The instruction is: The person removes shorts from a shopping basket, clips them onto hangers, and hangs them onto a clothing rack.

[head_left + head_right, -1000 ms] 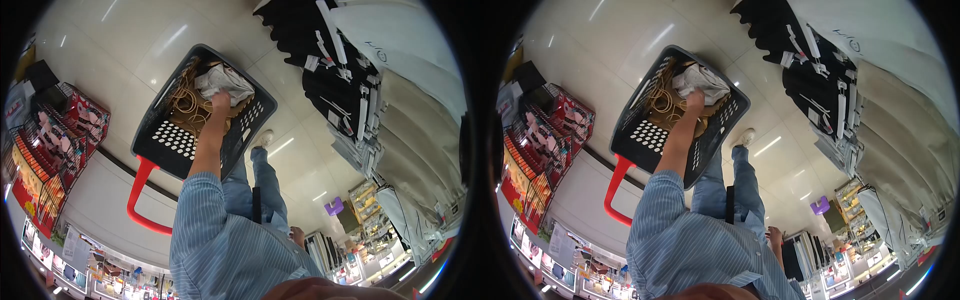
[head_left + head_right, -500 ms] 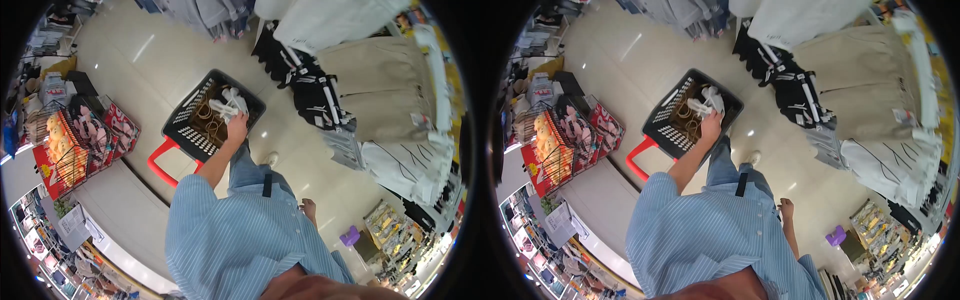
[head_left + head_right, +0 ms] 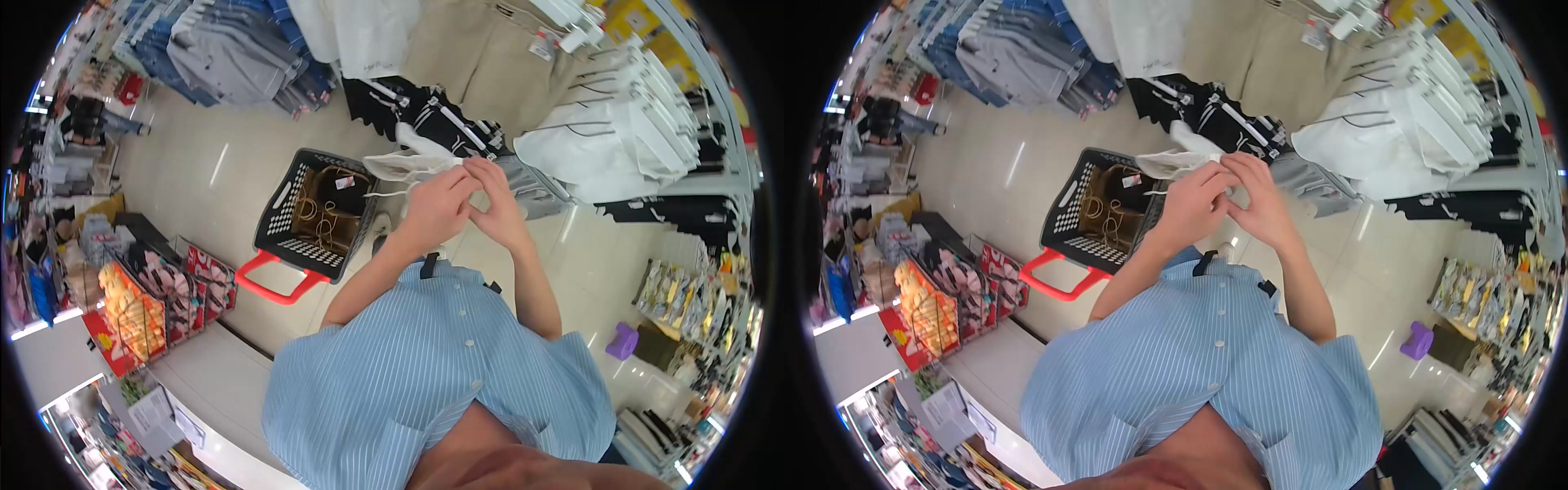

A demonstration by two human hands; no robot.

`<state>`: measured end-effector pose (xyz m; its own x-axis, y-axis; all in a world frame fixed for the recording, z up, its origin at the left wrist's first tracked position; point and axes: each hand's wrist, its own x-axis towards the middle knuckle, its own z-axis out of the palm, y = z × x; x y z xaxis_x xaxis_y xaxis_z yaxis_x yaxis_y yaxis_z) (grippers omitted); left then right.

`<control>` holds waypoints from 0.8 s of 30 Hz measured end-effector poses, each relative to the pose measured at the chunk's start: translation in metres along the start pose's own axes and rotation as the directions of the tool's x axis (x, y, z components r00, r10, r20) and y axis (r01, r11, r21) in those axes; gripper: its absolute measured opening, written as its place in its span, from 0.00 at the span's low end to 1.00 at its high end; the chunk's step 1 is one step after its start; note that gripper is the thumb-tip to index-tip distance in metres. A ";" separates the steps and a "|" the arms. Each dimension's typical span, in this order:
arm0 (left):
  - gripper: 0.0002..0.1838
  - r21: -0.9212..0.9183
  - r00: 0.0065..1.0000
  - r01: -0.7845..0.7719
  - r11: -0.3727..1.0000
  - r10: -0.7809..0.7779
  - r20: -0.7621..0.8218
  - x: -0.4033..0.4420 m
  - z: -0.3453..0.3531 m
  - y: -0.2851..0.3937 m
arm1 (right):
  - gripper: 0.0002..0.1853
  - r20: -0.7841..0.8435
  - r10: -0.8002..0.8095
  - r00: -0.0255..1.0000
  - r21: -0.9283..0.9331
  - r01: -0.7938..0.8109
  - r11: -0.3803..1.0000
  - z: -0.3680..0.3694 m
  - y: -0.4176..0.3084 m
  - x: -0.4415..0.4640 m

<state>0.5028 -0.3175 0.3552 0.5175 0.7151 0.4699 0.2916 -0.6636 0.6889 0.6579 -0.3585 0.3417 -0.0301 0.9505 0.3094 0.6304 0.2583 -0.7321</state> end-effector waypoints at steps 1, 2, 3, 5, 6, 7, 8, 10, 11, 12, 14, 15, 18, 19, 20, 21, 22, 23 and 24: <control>0.14 -0.041 1.000 -0.002 0.999 0.003 0.012 0.000 0.001 0.010 | 0.30 0.030 -0.006 1.000 0.011 0.006 1.000 -0.002 -0.001 -0.003; 0.15 -0.077 1.000 -0.017 0.997 0.018 0.012 0.004 0.000 0.017 | 0.28 0.050 0.063 0.997 0.073 -0.066 0.995 -0.008 -0.008 -0.003; 0.15 -0.114 0.999 -0.034 0.993 0.035 0.008 0.012 0.000 0.020 | 0.27 0.052 0.086 0.995 0.053 -0.089 0.995 -0.015 -0.009 0.002; 0.16 -0.179 0.996 -0.074 0.981 0.082 0.038 0.016 0.001 0.017 | 0.25 0.079 0.163 0.983 0.029 -0.166 0.986 -0.021 -0.013 -0.002; 0.17 -0.225 0.993 -0.077 0.971 0.095 0.069 0.021 0.002 0.013 | 0.24 -0.001 0.145 0.989 0.001 -0.145 0.989 -0.021 -0.013 0.003; 0.18 -0.274 0.989 -0.069 0.959 0.102 0.107 0.024 0.001 0.011 | 0.23 -0.075 0.135 0.988 -0.026 -0.137 0.990 -0.020 -0.015 0.003; 0.20 -0.314 0.987 -0.073 0.946 0.114 0.112 0.026 -0.001 0.011 | 0.21 -0.146 0.136 0.980 -0.049 -0.145 0.988 -0.017 -0.017 -0.001; 0.23 -0.402 0.981 -0.089 0.911 0.150 0.124 0.037 -0.003 0.011 | 0.20 -0.181 0.337 0.924 0.056 -0.333 0.941 -0.022 -0.023 0.002; 0.25 -0.406 0.985 -0.099 0.908 0.146 0.087 0.042 -0.006 0.008 | 0.20 -0.199 0.427 0.882 0.107 -0.413 0.904 -0.027 -0.024 0.006; 0.27 -0.413 0.988 -0.109 0.904 0.143 0.053 0.048 -0.014 0.002 | 0.18 -0.338 0.379 0.862 0.071 -0.378 0.923 -0.028 -0.021 0.008; 0.31 -0.431 0.993 -0.069 0.900 0.105 0.061 0.057 -0.022 -0.023 | 0.17 -0.403 0.425 0.811 0.244 -0.352 0.904 -0.040 -0.015 0.011; 0.34 -0.388 0.989 -0.056 0.920 0.106 0.108 0.064 -0.022 -0.043 | 0.17 -0.432 0.450 0.782 0.327 -0.329 0.886 -0.045 -0.014 0.013; 0.41 -0.320 0.973 -0.047 0.946 0.116 0.201 0.078 -0.012 -0.095 | 0.16 -0.456 0.470 0.756 0.556 -0.170 0.813 -0.058 -0.032 0.025; 0.41 -0.322 0.957 -0.019 0.947 0.111 0.269 0.079 -0.013 -0.102 | 0.16 -0.472 0.459 0.753 0.564 -0.142 0.813 -0.058 -0.035 0.027; 0.42 -0.321 0.937 0.005 0.947 0.107 0.331 0.083 -0.015 -0.107 | 0.16 -0.489 0.443 0.751 0.568 -0.110 0.815 -0.058 -0.037 0.030; 0.42 -0.318 0.916 0.024 0.948 0.106 0.387 0.087 -0.016 -0.113 | 0.16 -0.507 0.421 0.752 0.568 -0.076 0.820 -0.059 -0.037 0.033; 0.44 -0.179 0.918 -0.093 0.980 0.153 0.365 0.090 -0.017 -0.123 | 0.16 -0.531 0.429 0.730 0.573 -0.064 0.817 -0.057 -0.036 0.034; 0.44 -0.178 0.926 -0.095 0.979 0.153 0.346 0.091 -0.020 -0.130 | 0.17 -0.554 0.435 0.710 0.575 -0.052 0.817 -0.055 -0.033 0.036; 0.44 -0.176 0.934 -0.100 0.979 0.154 0.324 0.095 -0.025 -0.132 | 0.17 -0.577 0.437 0.690 0.575 -0.037 0.817 -0.055 -0.031 0.038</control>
<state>0.4935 -0.1570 0.3225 0.7884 0.4945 0.3659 0.0918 -0.6828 0.7248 0.6798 -0.3400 0.4090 0.7024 0.6690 0.2432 0.0698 0.2753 -0.9588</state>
